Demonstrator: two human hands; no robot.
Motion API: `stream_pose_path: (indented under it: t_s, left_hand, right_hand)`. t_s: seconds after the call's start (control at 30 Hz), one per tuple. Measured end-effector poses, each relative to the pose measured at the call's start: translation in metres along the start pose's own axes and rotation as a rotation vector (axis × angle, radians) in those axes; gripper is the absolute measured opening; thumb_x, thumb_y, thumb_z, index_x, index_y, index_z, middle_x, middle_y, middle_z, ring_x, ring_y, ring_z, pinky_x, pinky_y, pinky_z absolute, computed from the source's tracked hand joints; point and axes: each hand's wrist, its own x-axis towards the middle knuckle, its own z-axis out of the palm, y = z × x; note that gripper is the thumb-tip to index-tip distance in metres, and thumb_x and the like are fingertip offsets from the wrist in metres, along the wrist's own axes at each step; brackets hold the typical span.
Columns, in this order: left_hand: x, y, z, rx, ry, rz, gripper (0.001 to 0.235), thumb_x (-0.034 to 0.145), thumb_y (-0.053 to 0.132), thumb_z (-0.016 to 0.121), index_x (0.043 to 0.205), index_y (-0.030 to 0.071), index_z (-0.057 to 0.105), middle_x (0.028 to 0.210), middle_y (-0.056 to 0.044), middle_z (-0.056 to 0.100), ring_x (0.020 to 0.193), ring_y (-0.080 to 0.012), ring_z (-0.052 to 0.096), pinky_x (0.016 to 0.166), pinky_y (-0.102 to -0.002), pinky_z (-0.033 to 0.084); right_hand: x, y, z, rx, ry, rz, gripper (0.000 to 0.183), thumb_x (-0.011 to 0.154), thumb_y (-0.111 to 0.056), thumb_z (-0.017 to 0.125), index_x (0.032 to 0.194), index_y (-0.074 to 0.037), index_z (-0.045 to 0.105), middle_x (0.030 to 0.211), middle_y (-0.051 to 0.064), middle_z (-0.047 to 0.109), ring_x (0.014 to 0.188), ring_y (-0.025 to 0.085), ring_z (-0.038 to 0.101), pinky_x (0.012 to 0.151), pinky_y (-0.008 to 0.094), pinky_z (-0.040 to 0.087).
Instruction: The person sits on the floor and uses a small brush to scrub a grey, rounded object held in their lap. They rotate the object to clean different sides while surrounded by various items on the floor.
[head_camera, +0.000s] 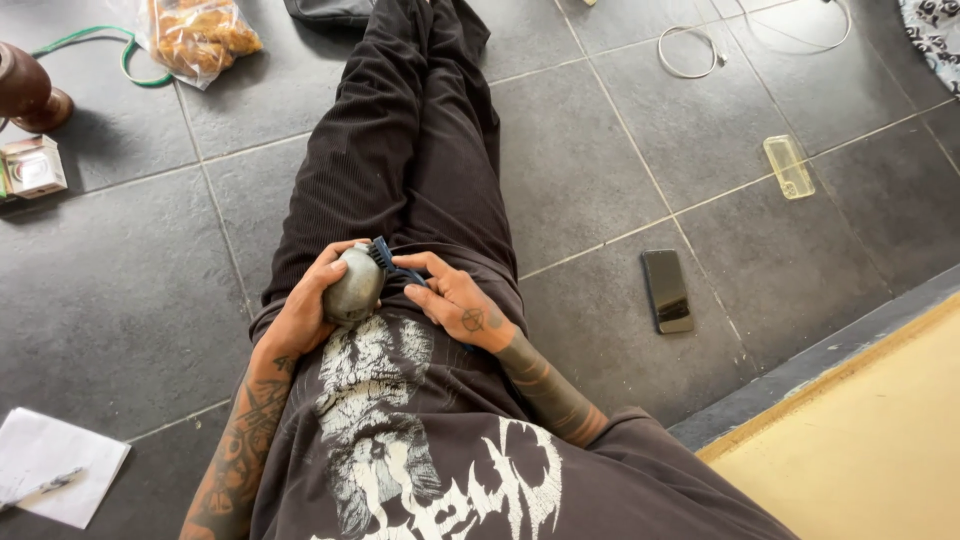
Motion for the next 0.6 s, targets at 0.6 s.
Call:
stream_pose_path:
  t_s: [0.6]
  left_hand:
    - [0.01, -0.022, -0.024, -0.059, -0.033, 0.036, 0.056, 0.094, 0.029, 0.053, 0.141, -0.003, 0.049, 0.114, -0.031, 0.064, 0.079, -0.039, 0.073, 0.06, -0.051, 0.063]
  right_hand:
    - [-0.014, -0.106, -0.212, -0.073, 1.126, -0.976, 0.04, 0.116, -0.006, 0.049, 0.155, -0.009, 0.042, 0.055, 0.016, 0.039, 0.041, 0.023, 0.045, 0.044, 0.028, 0.036]
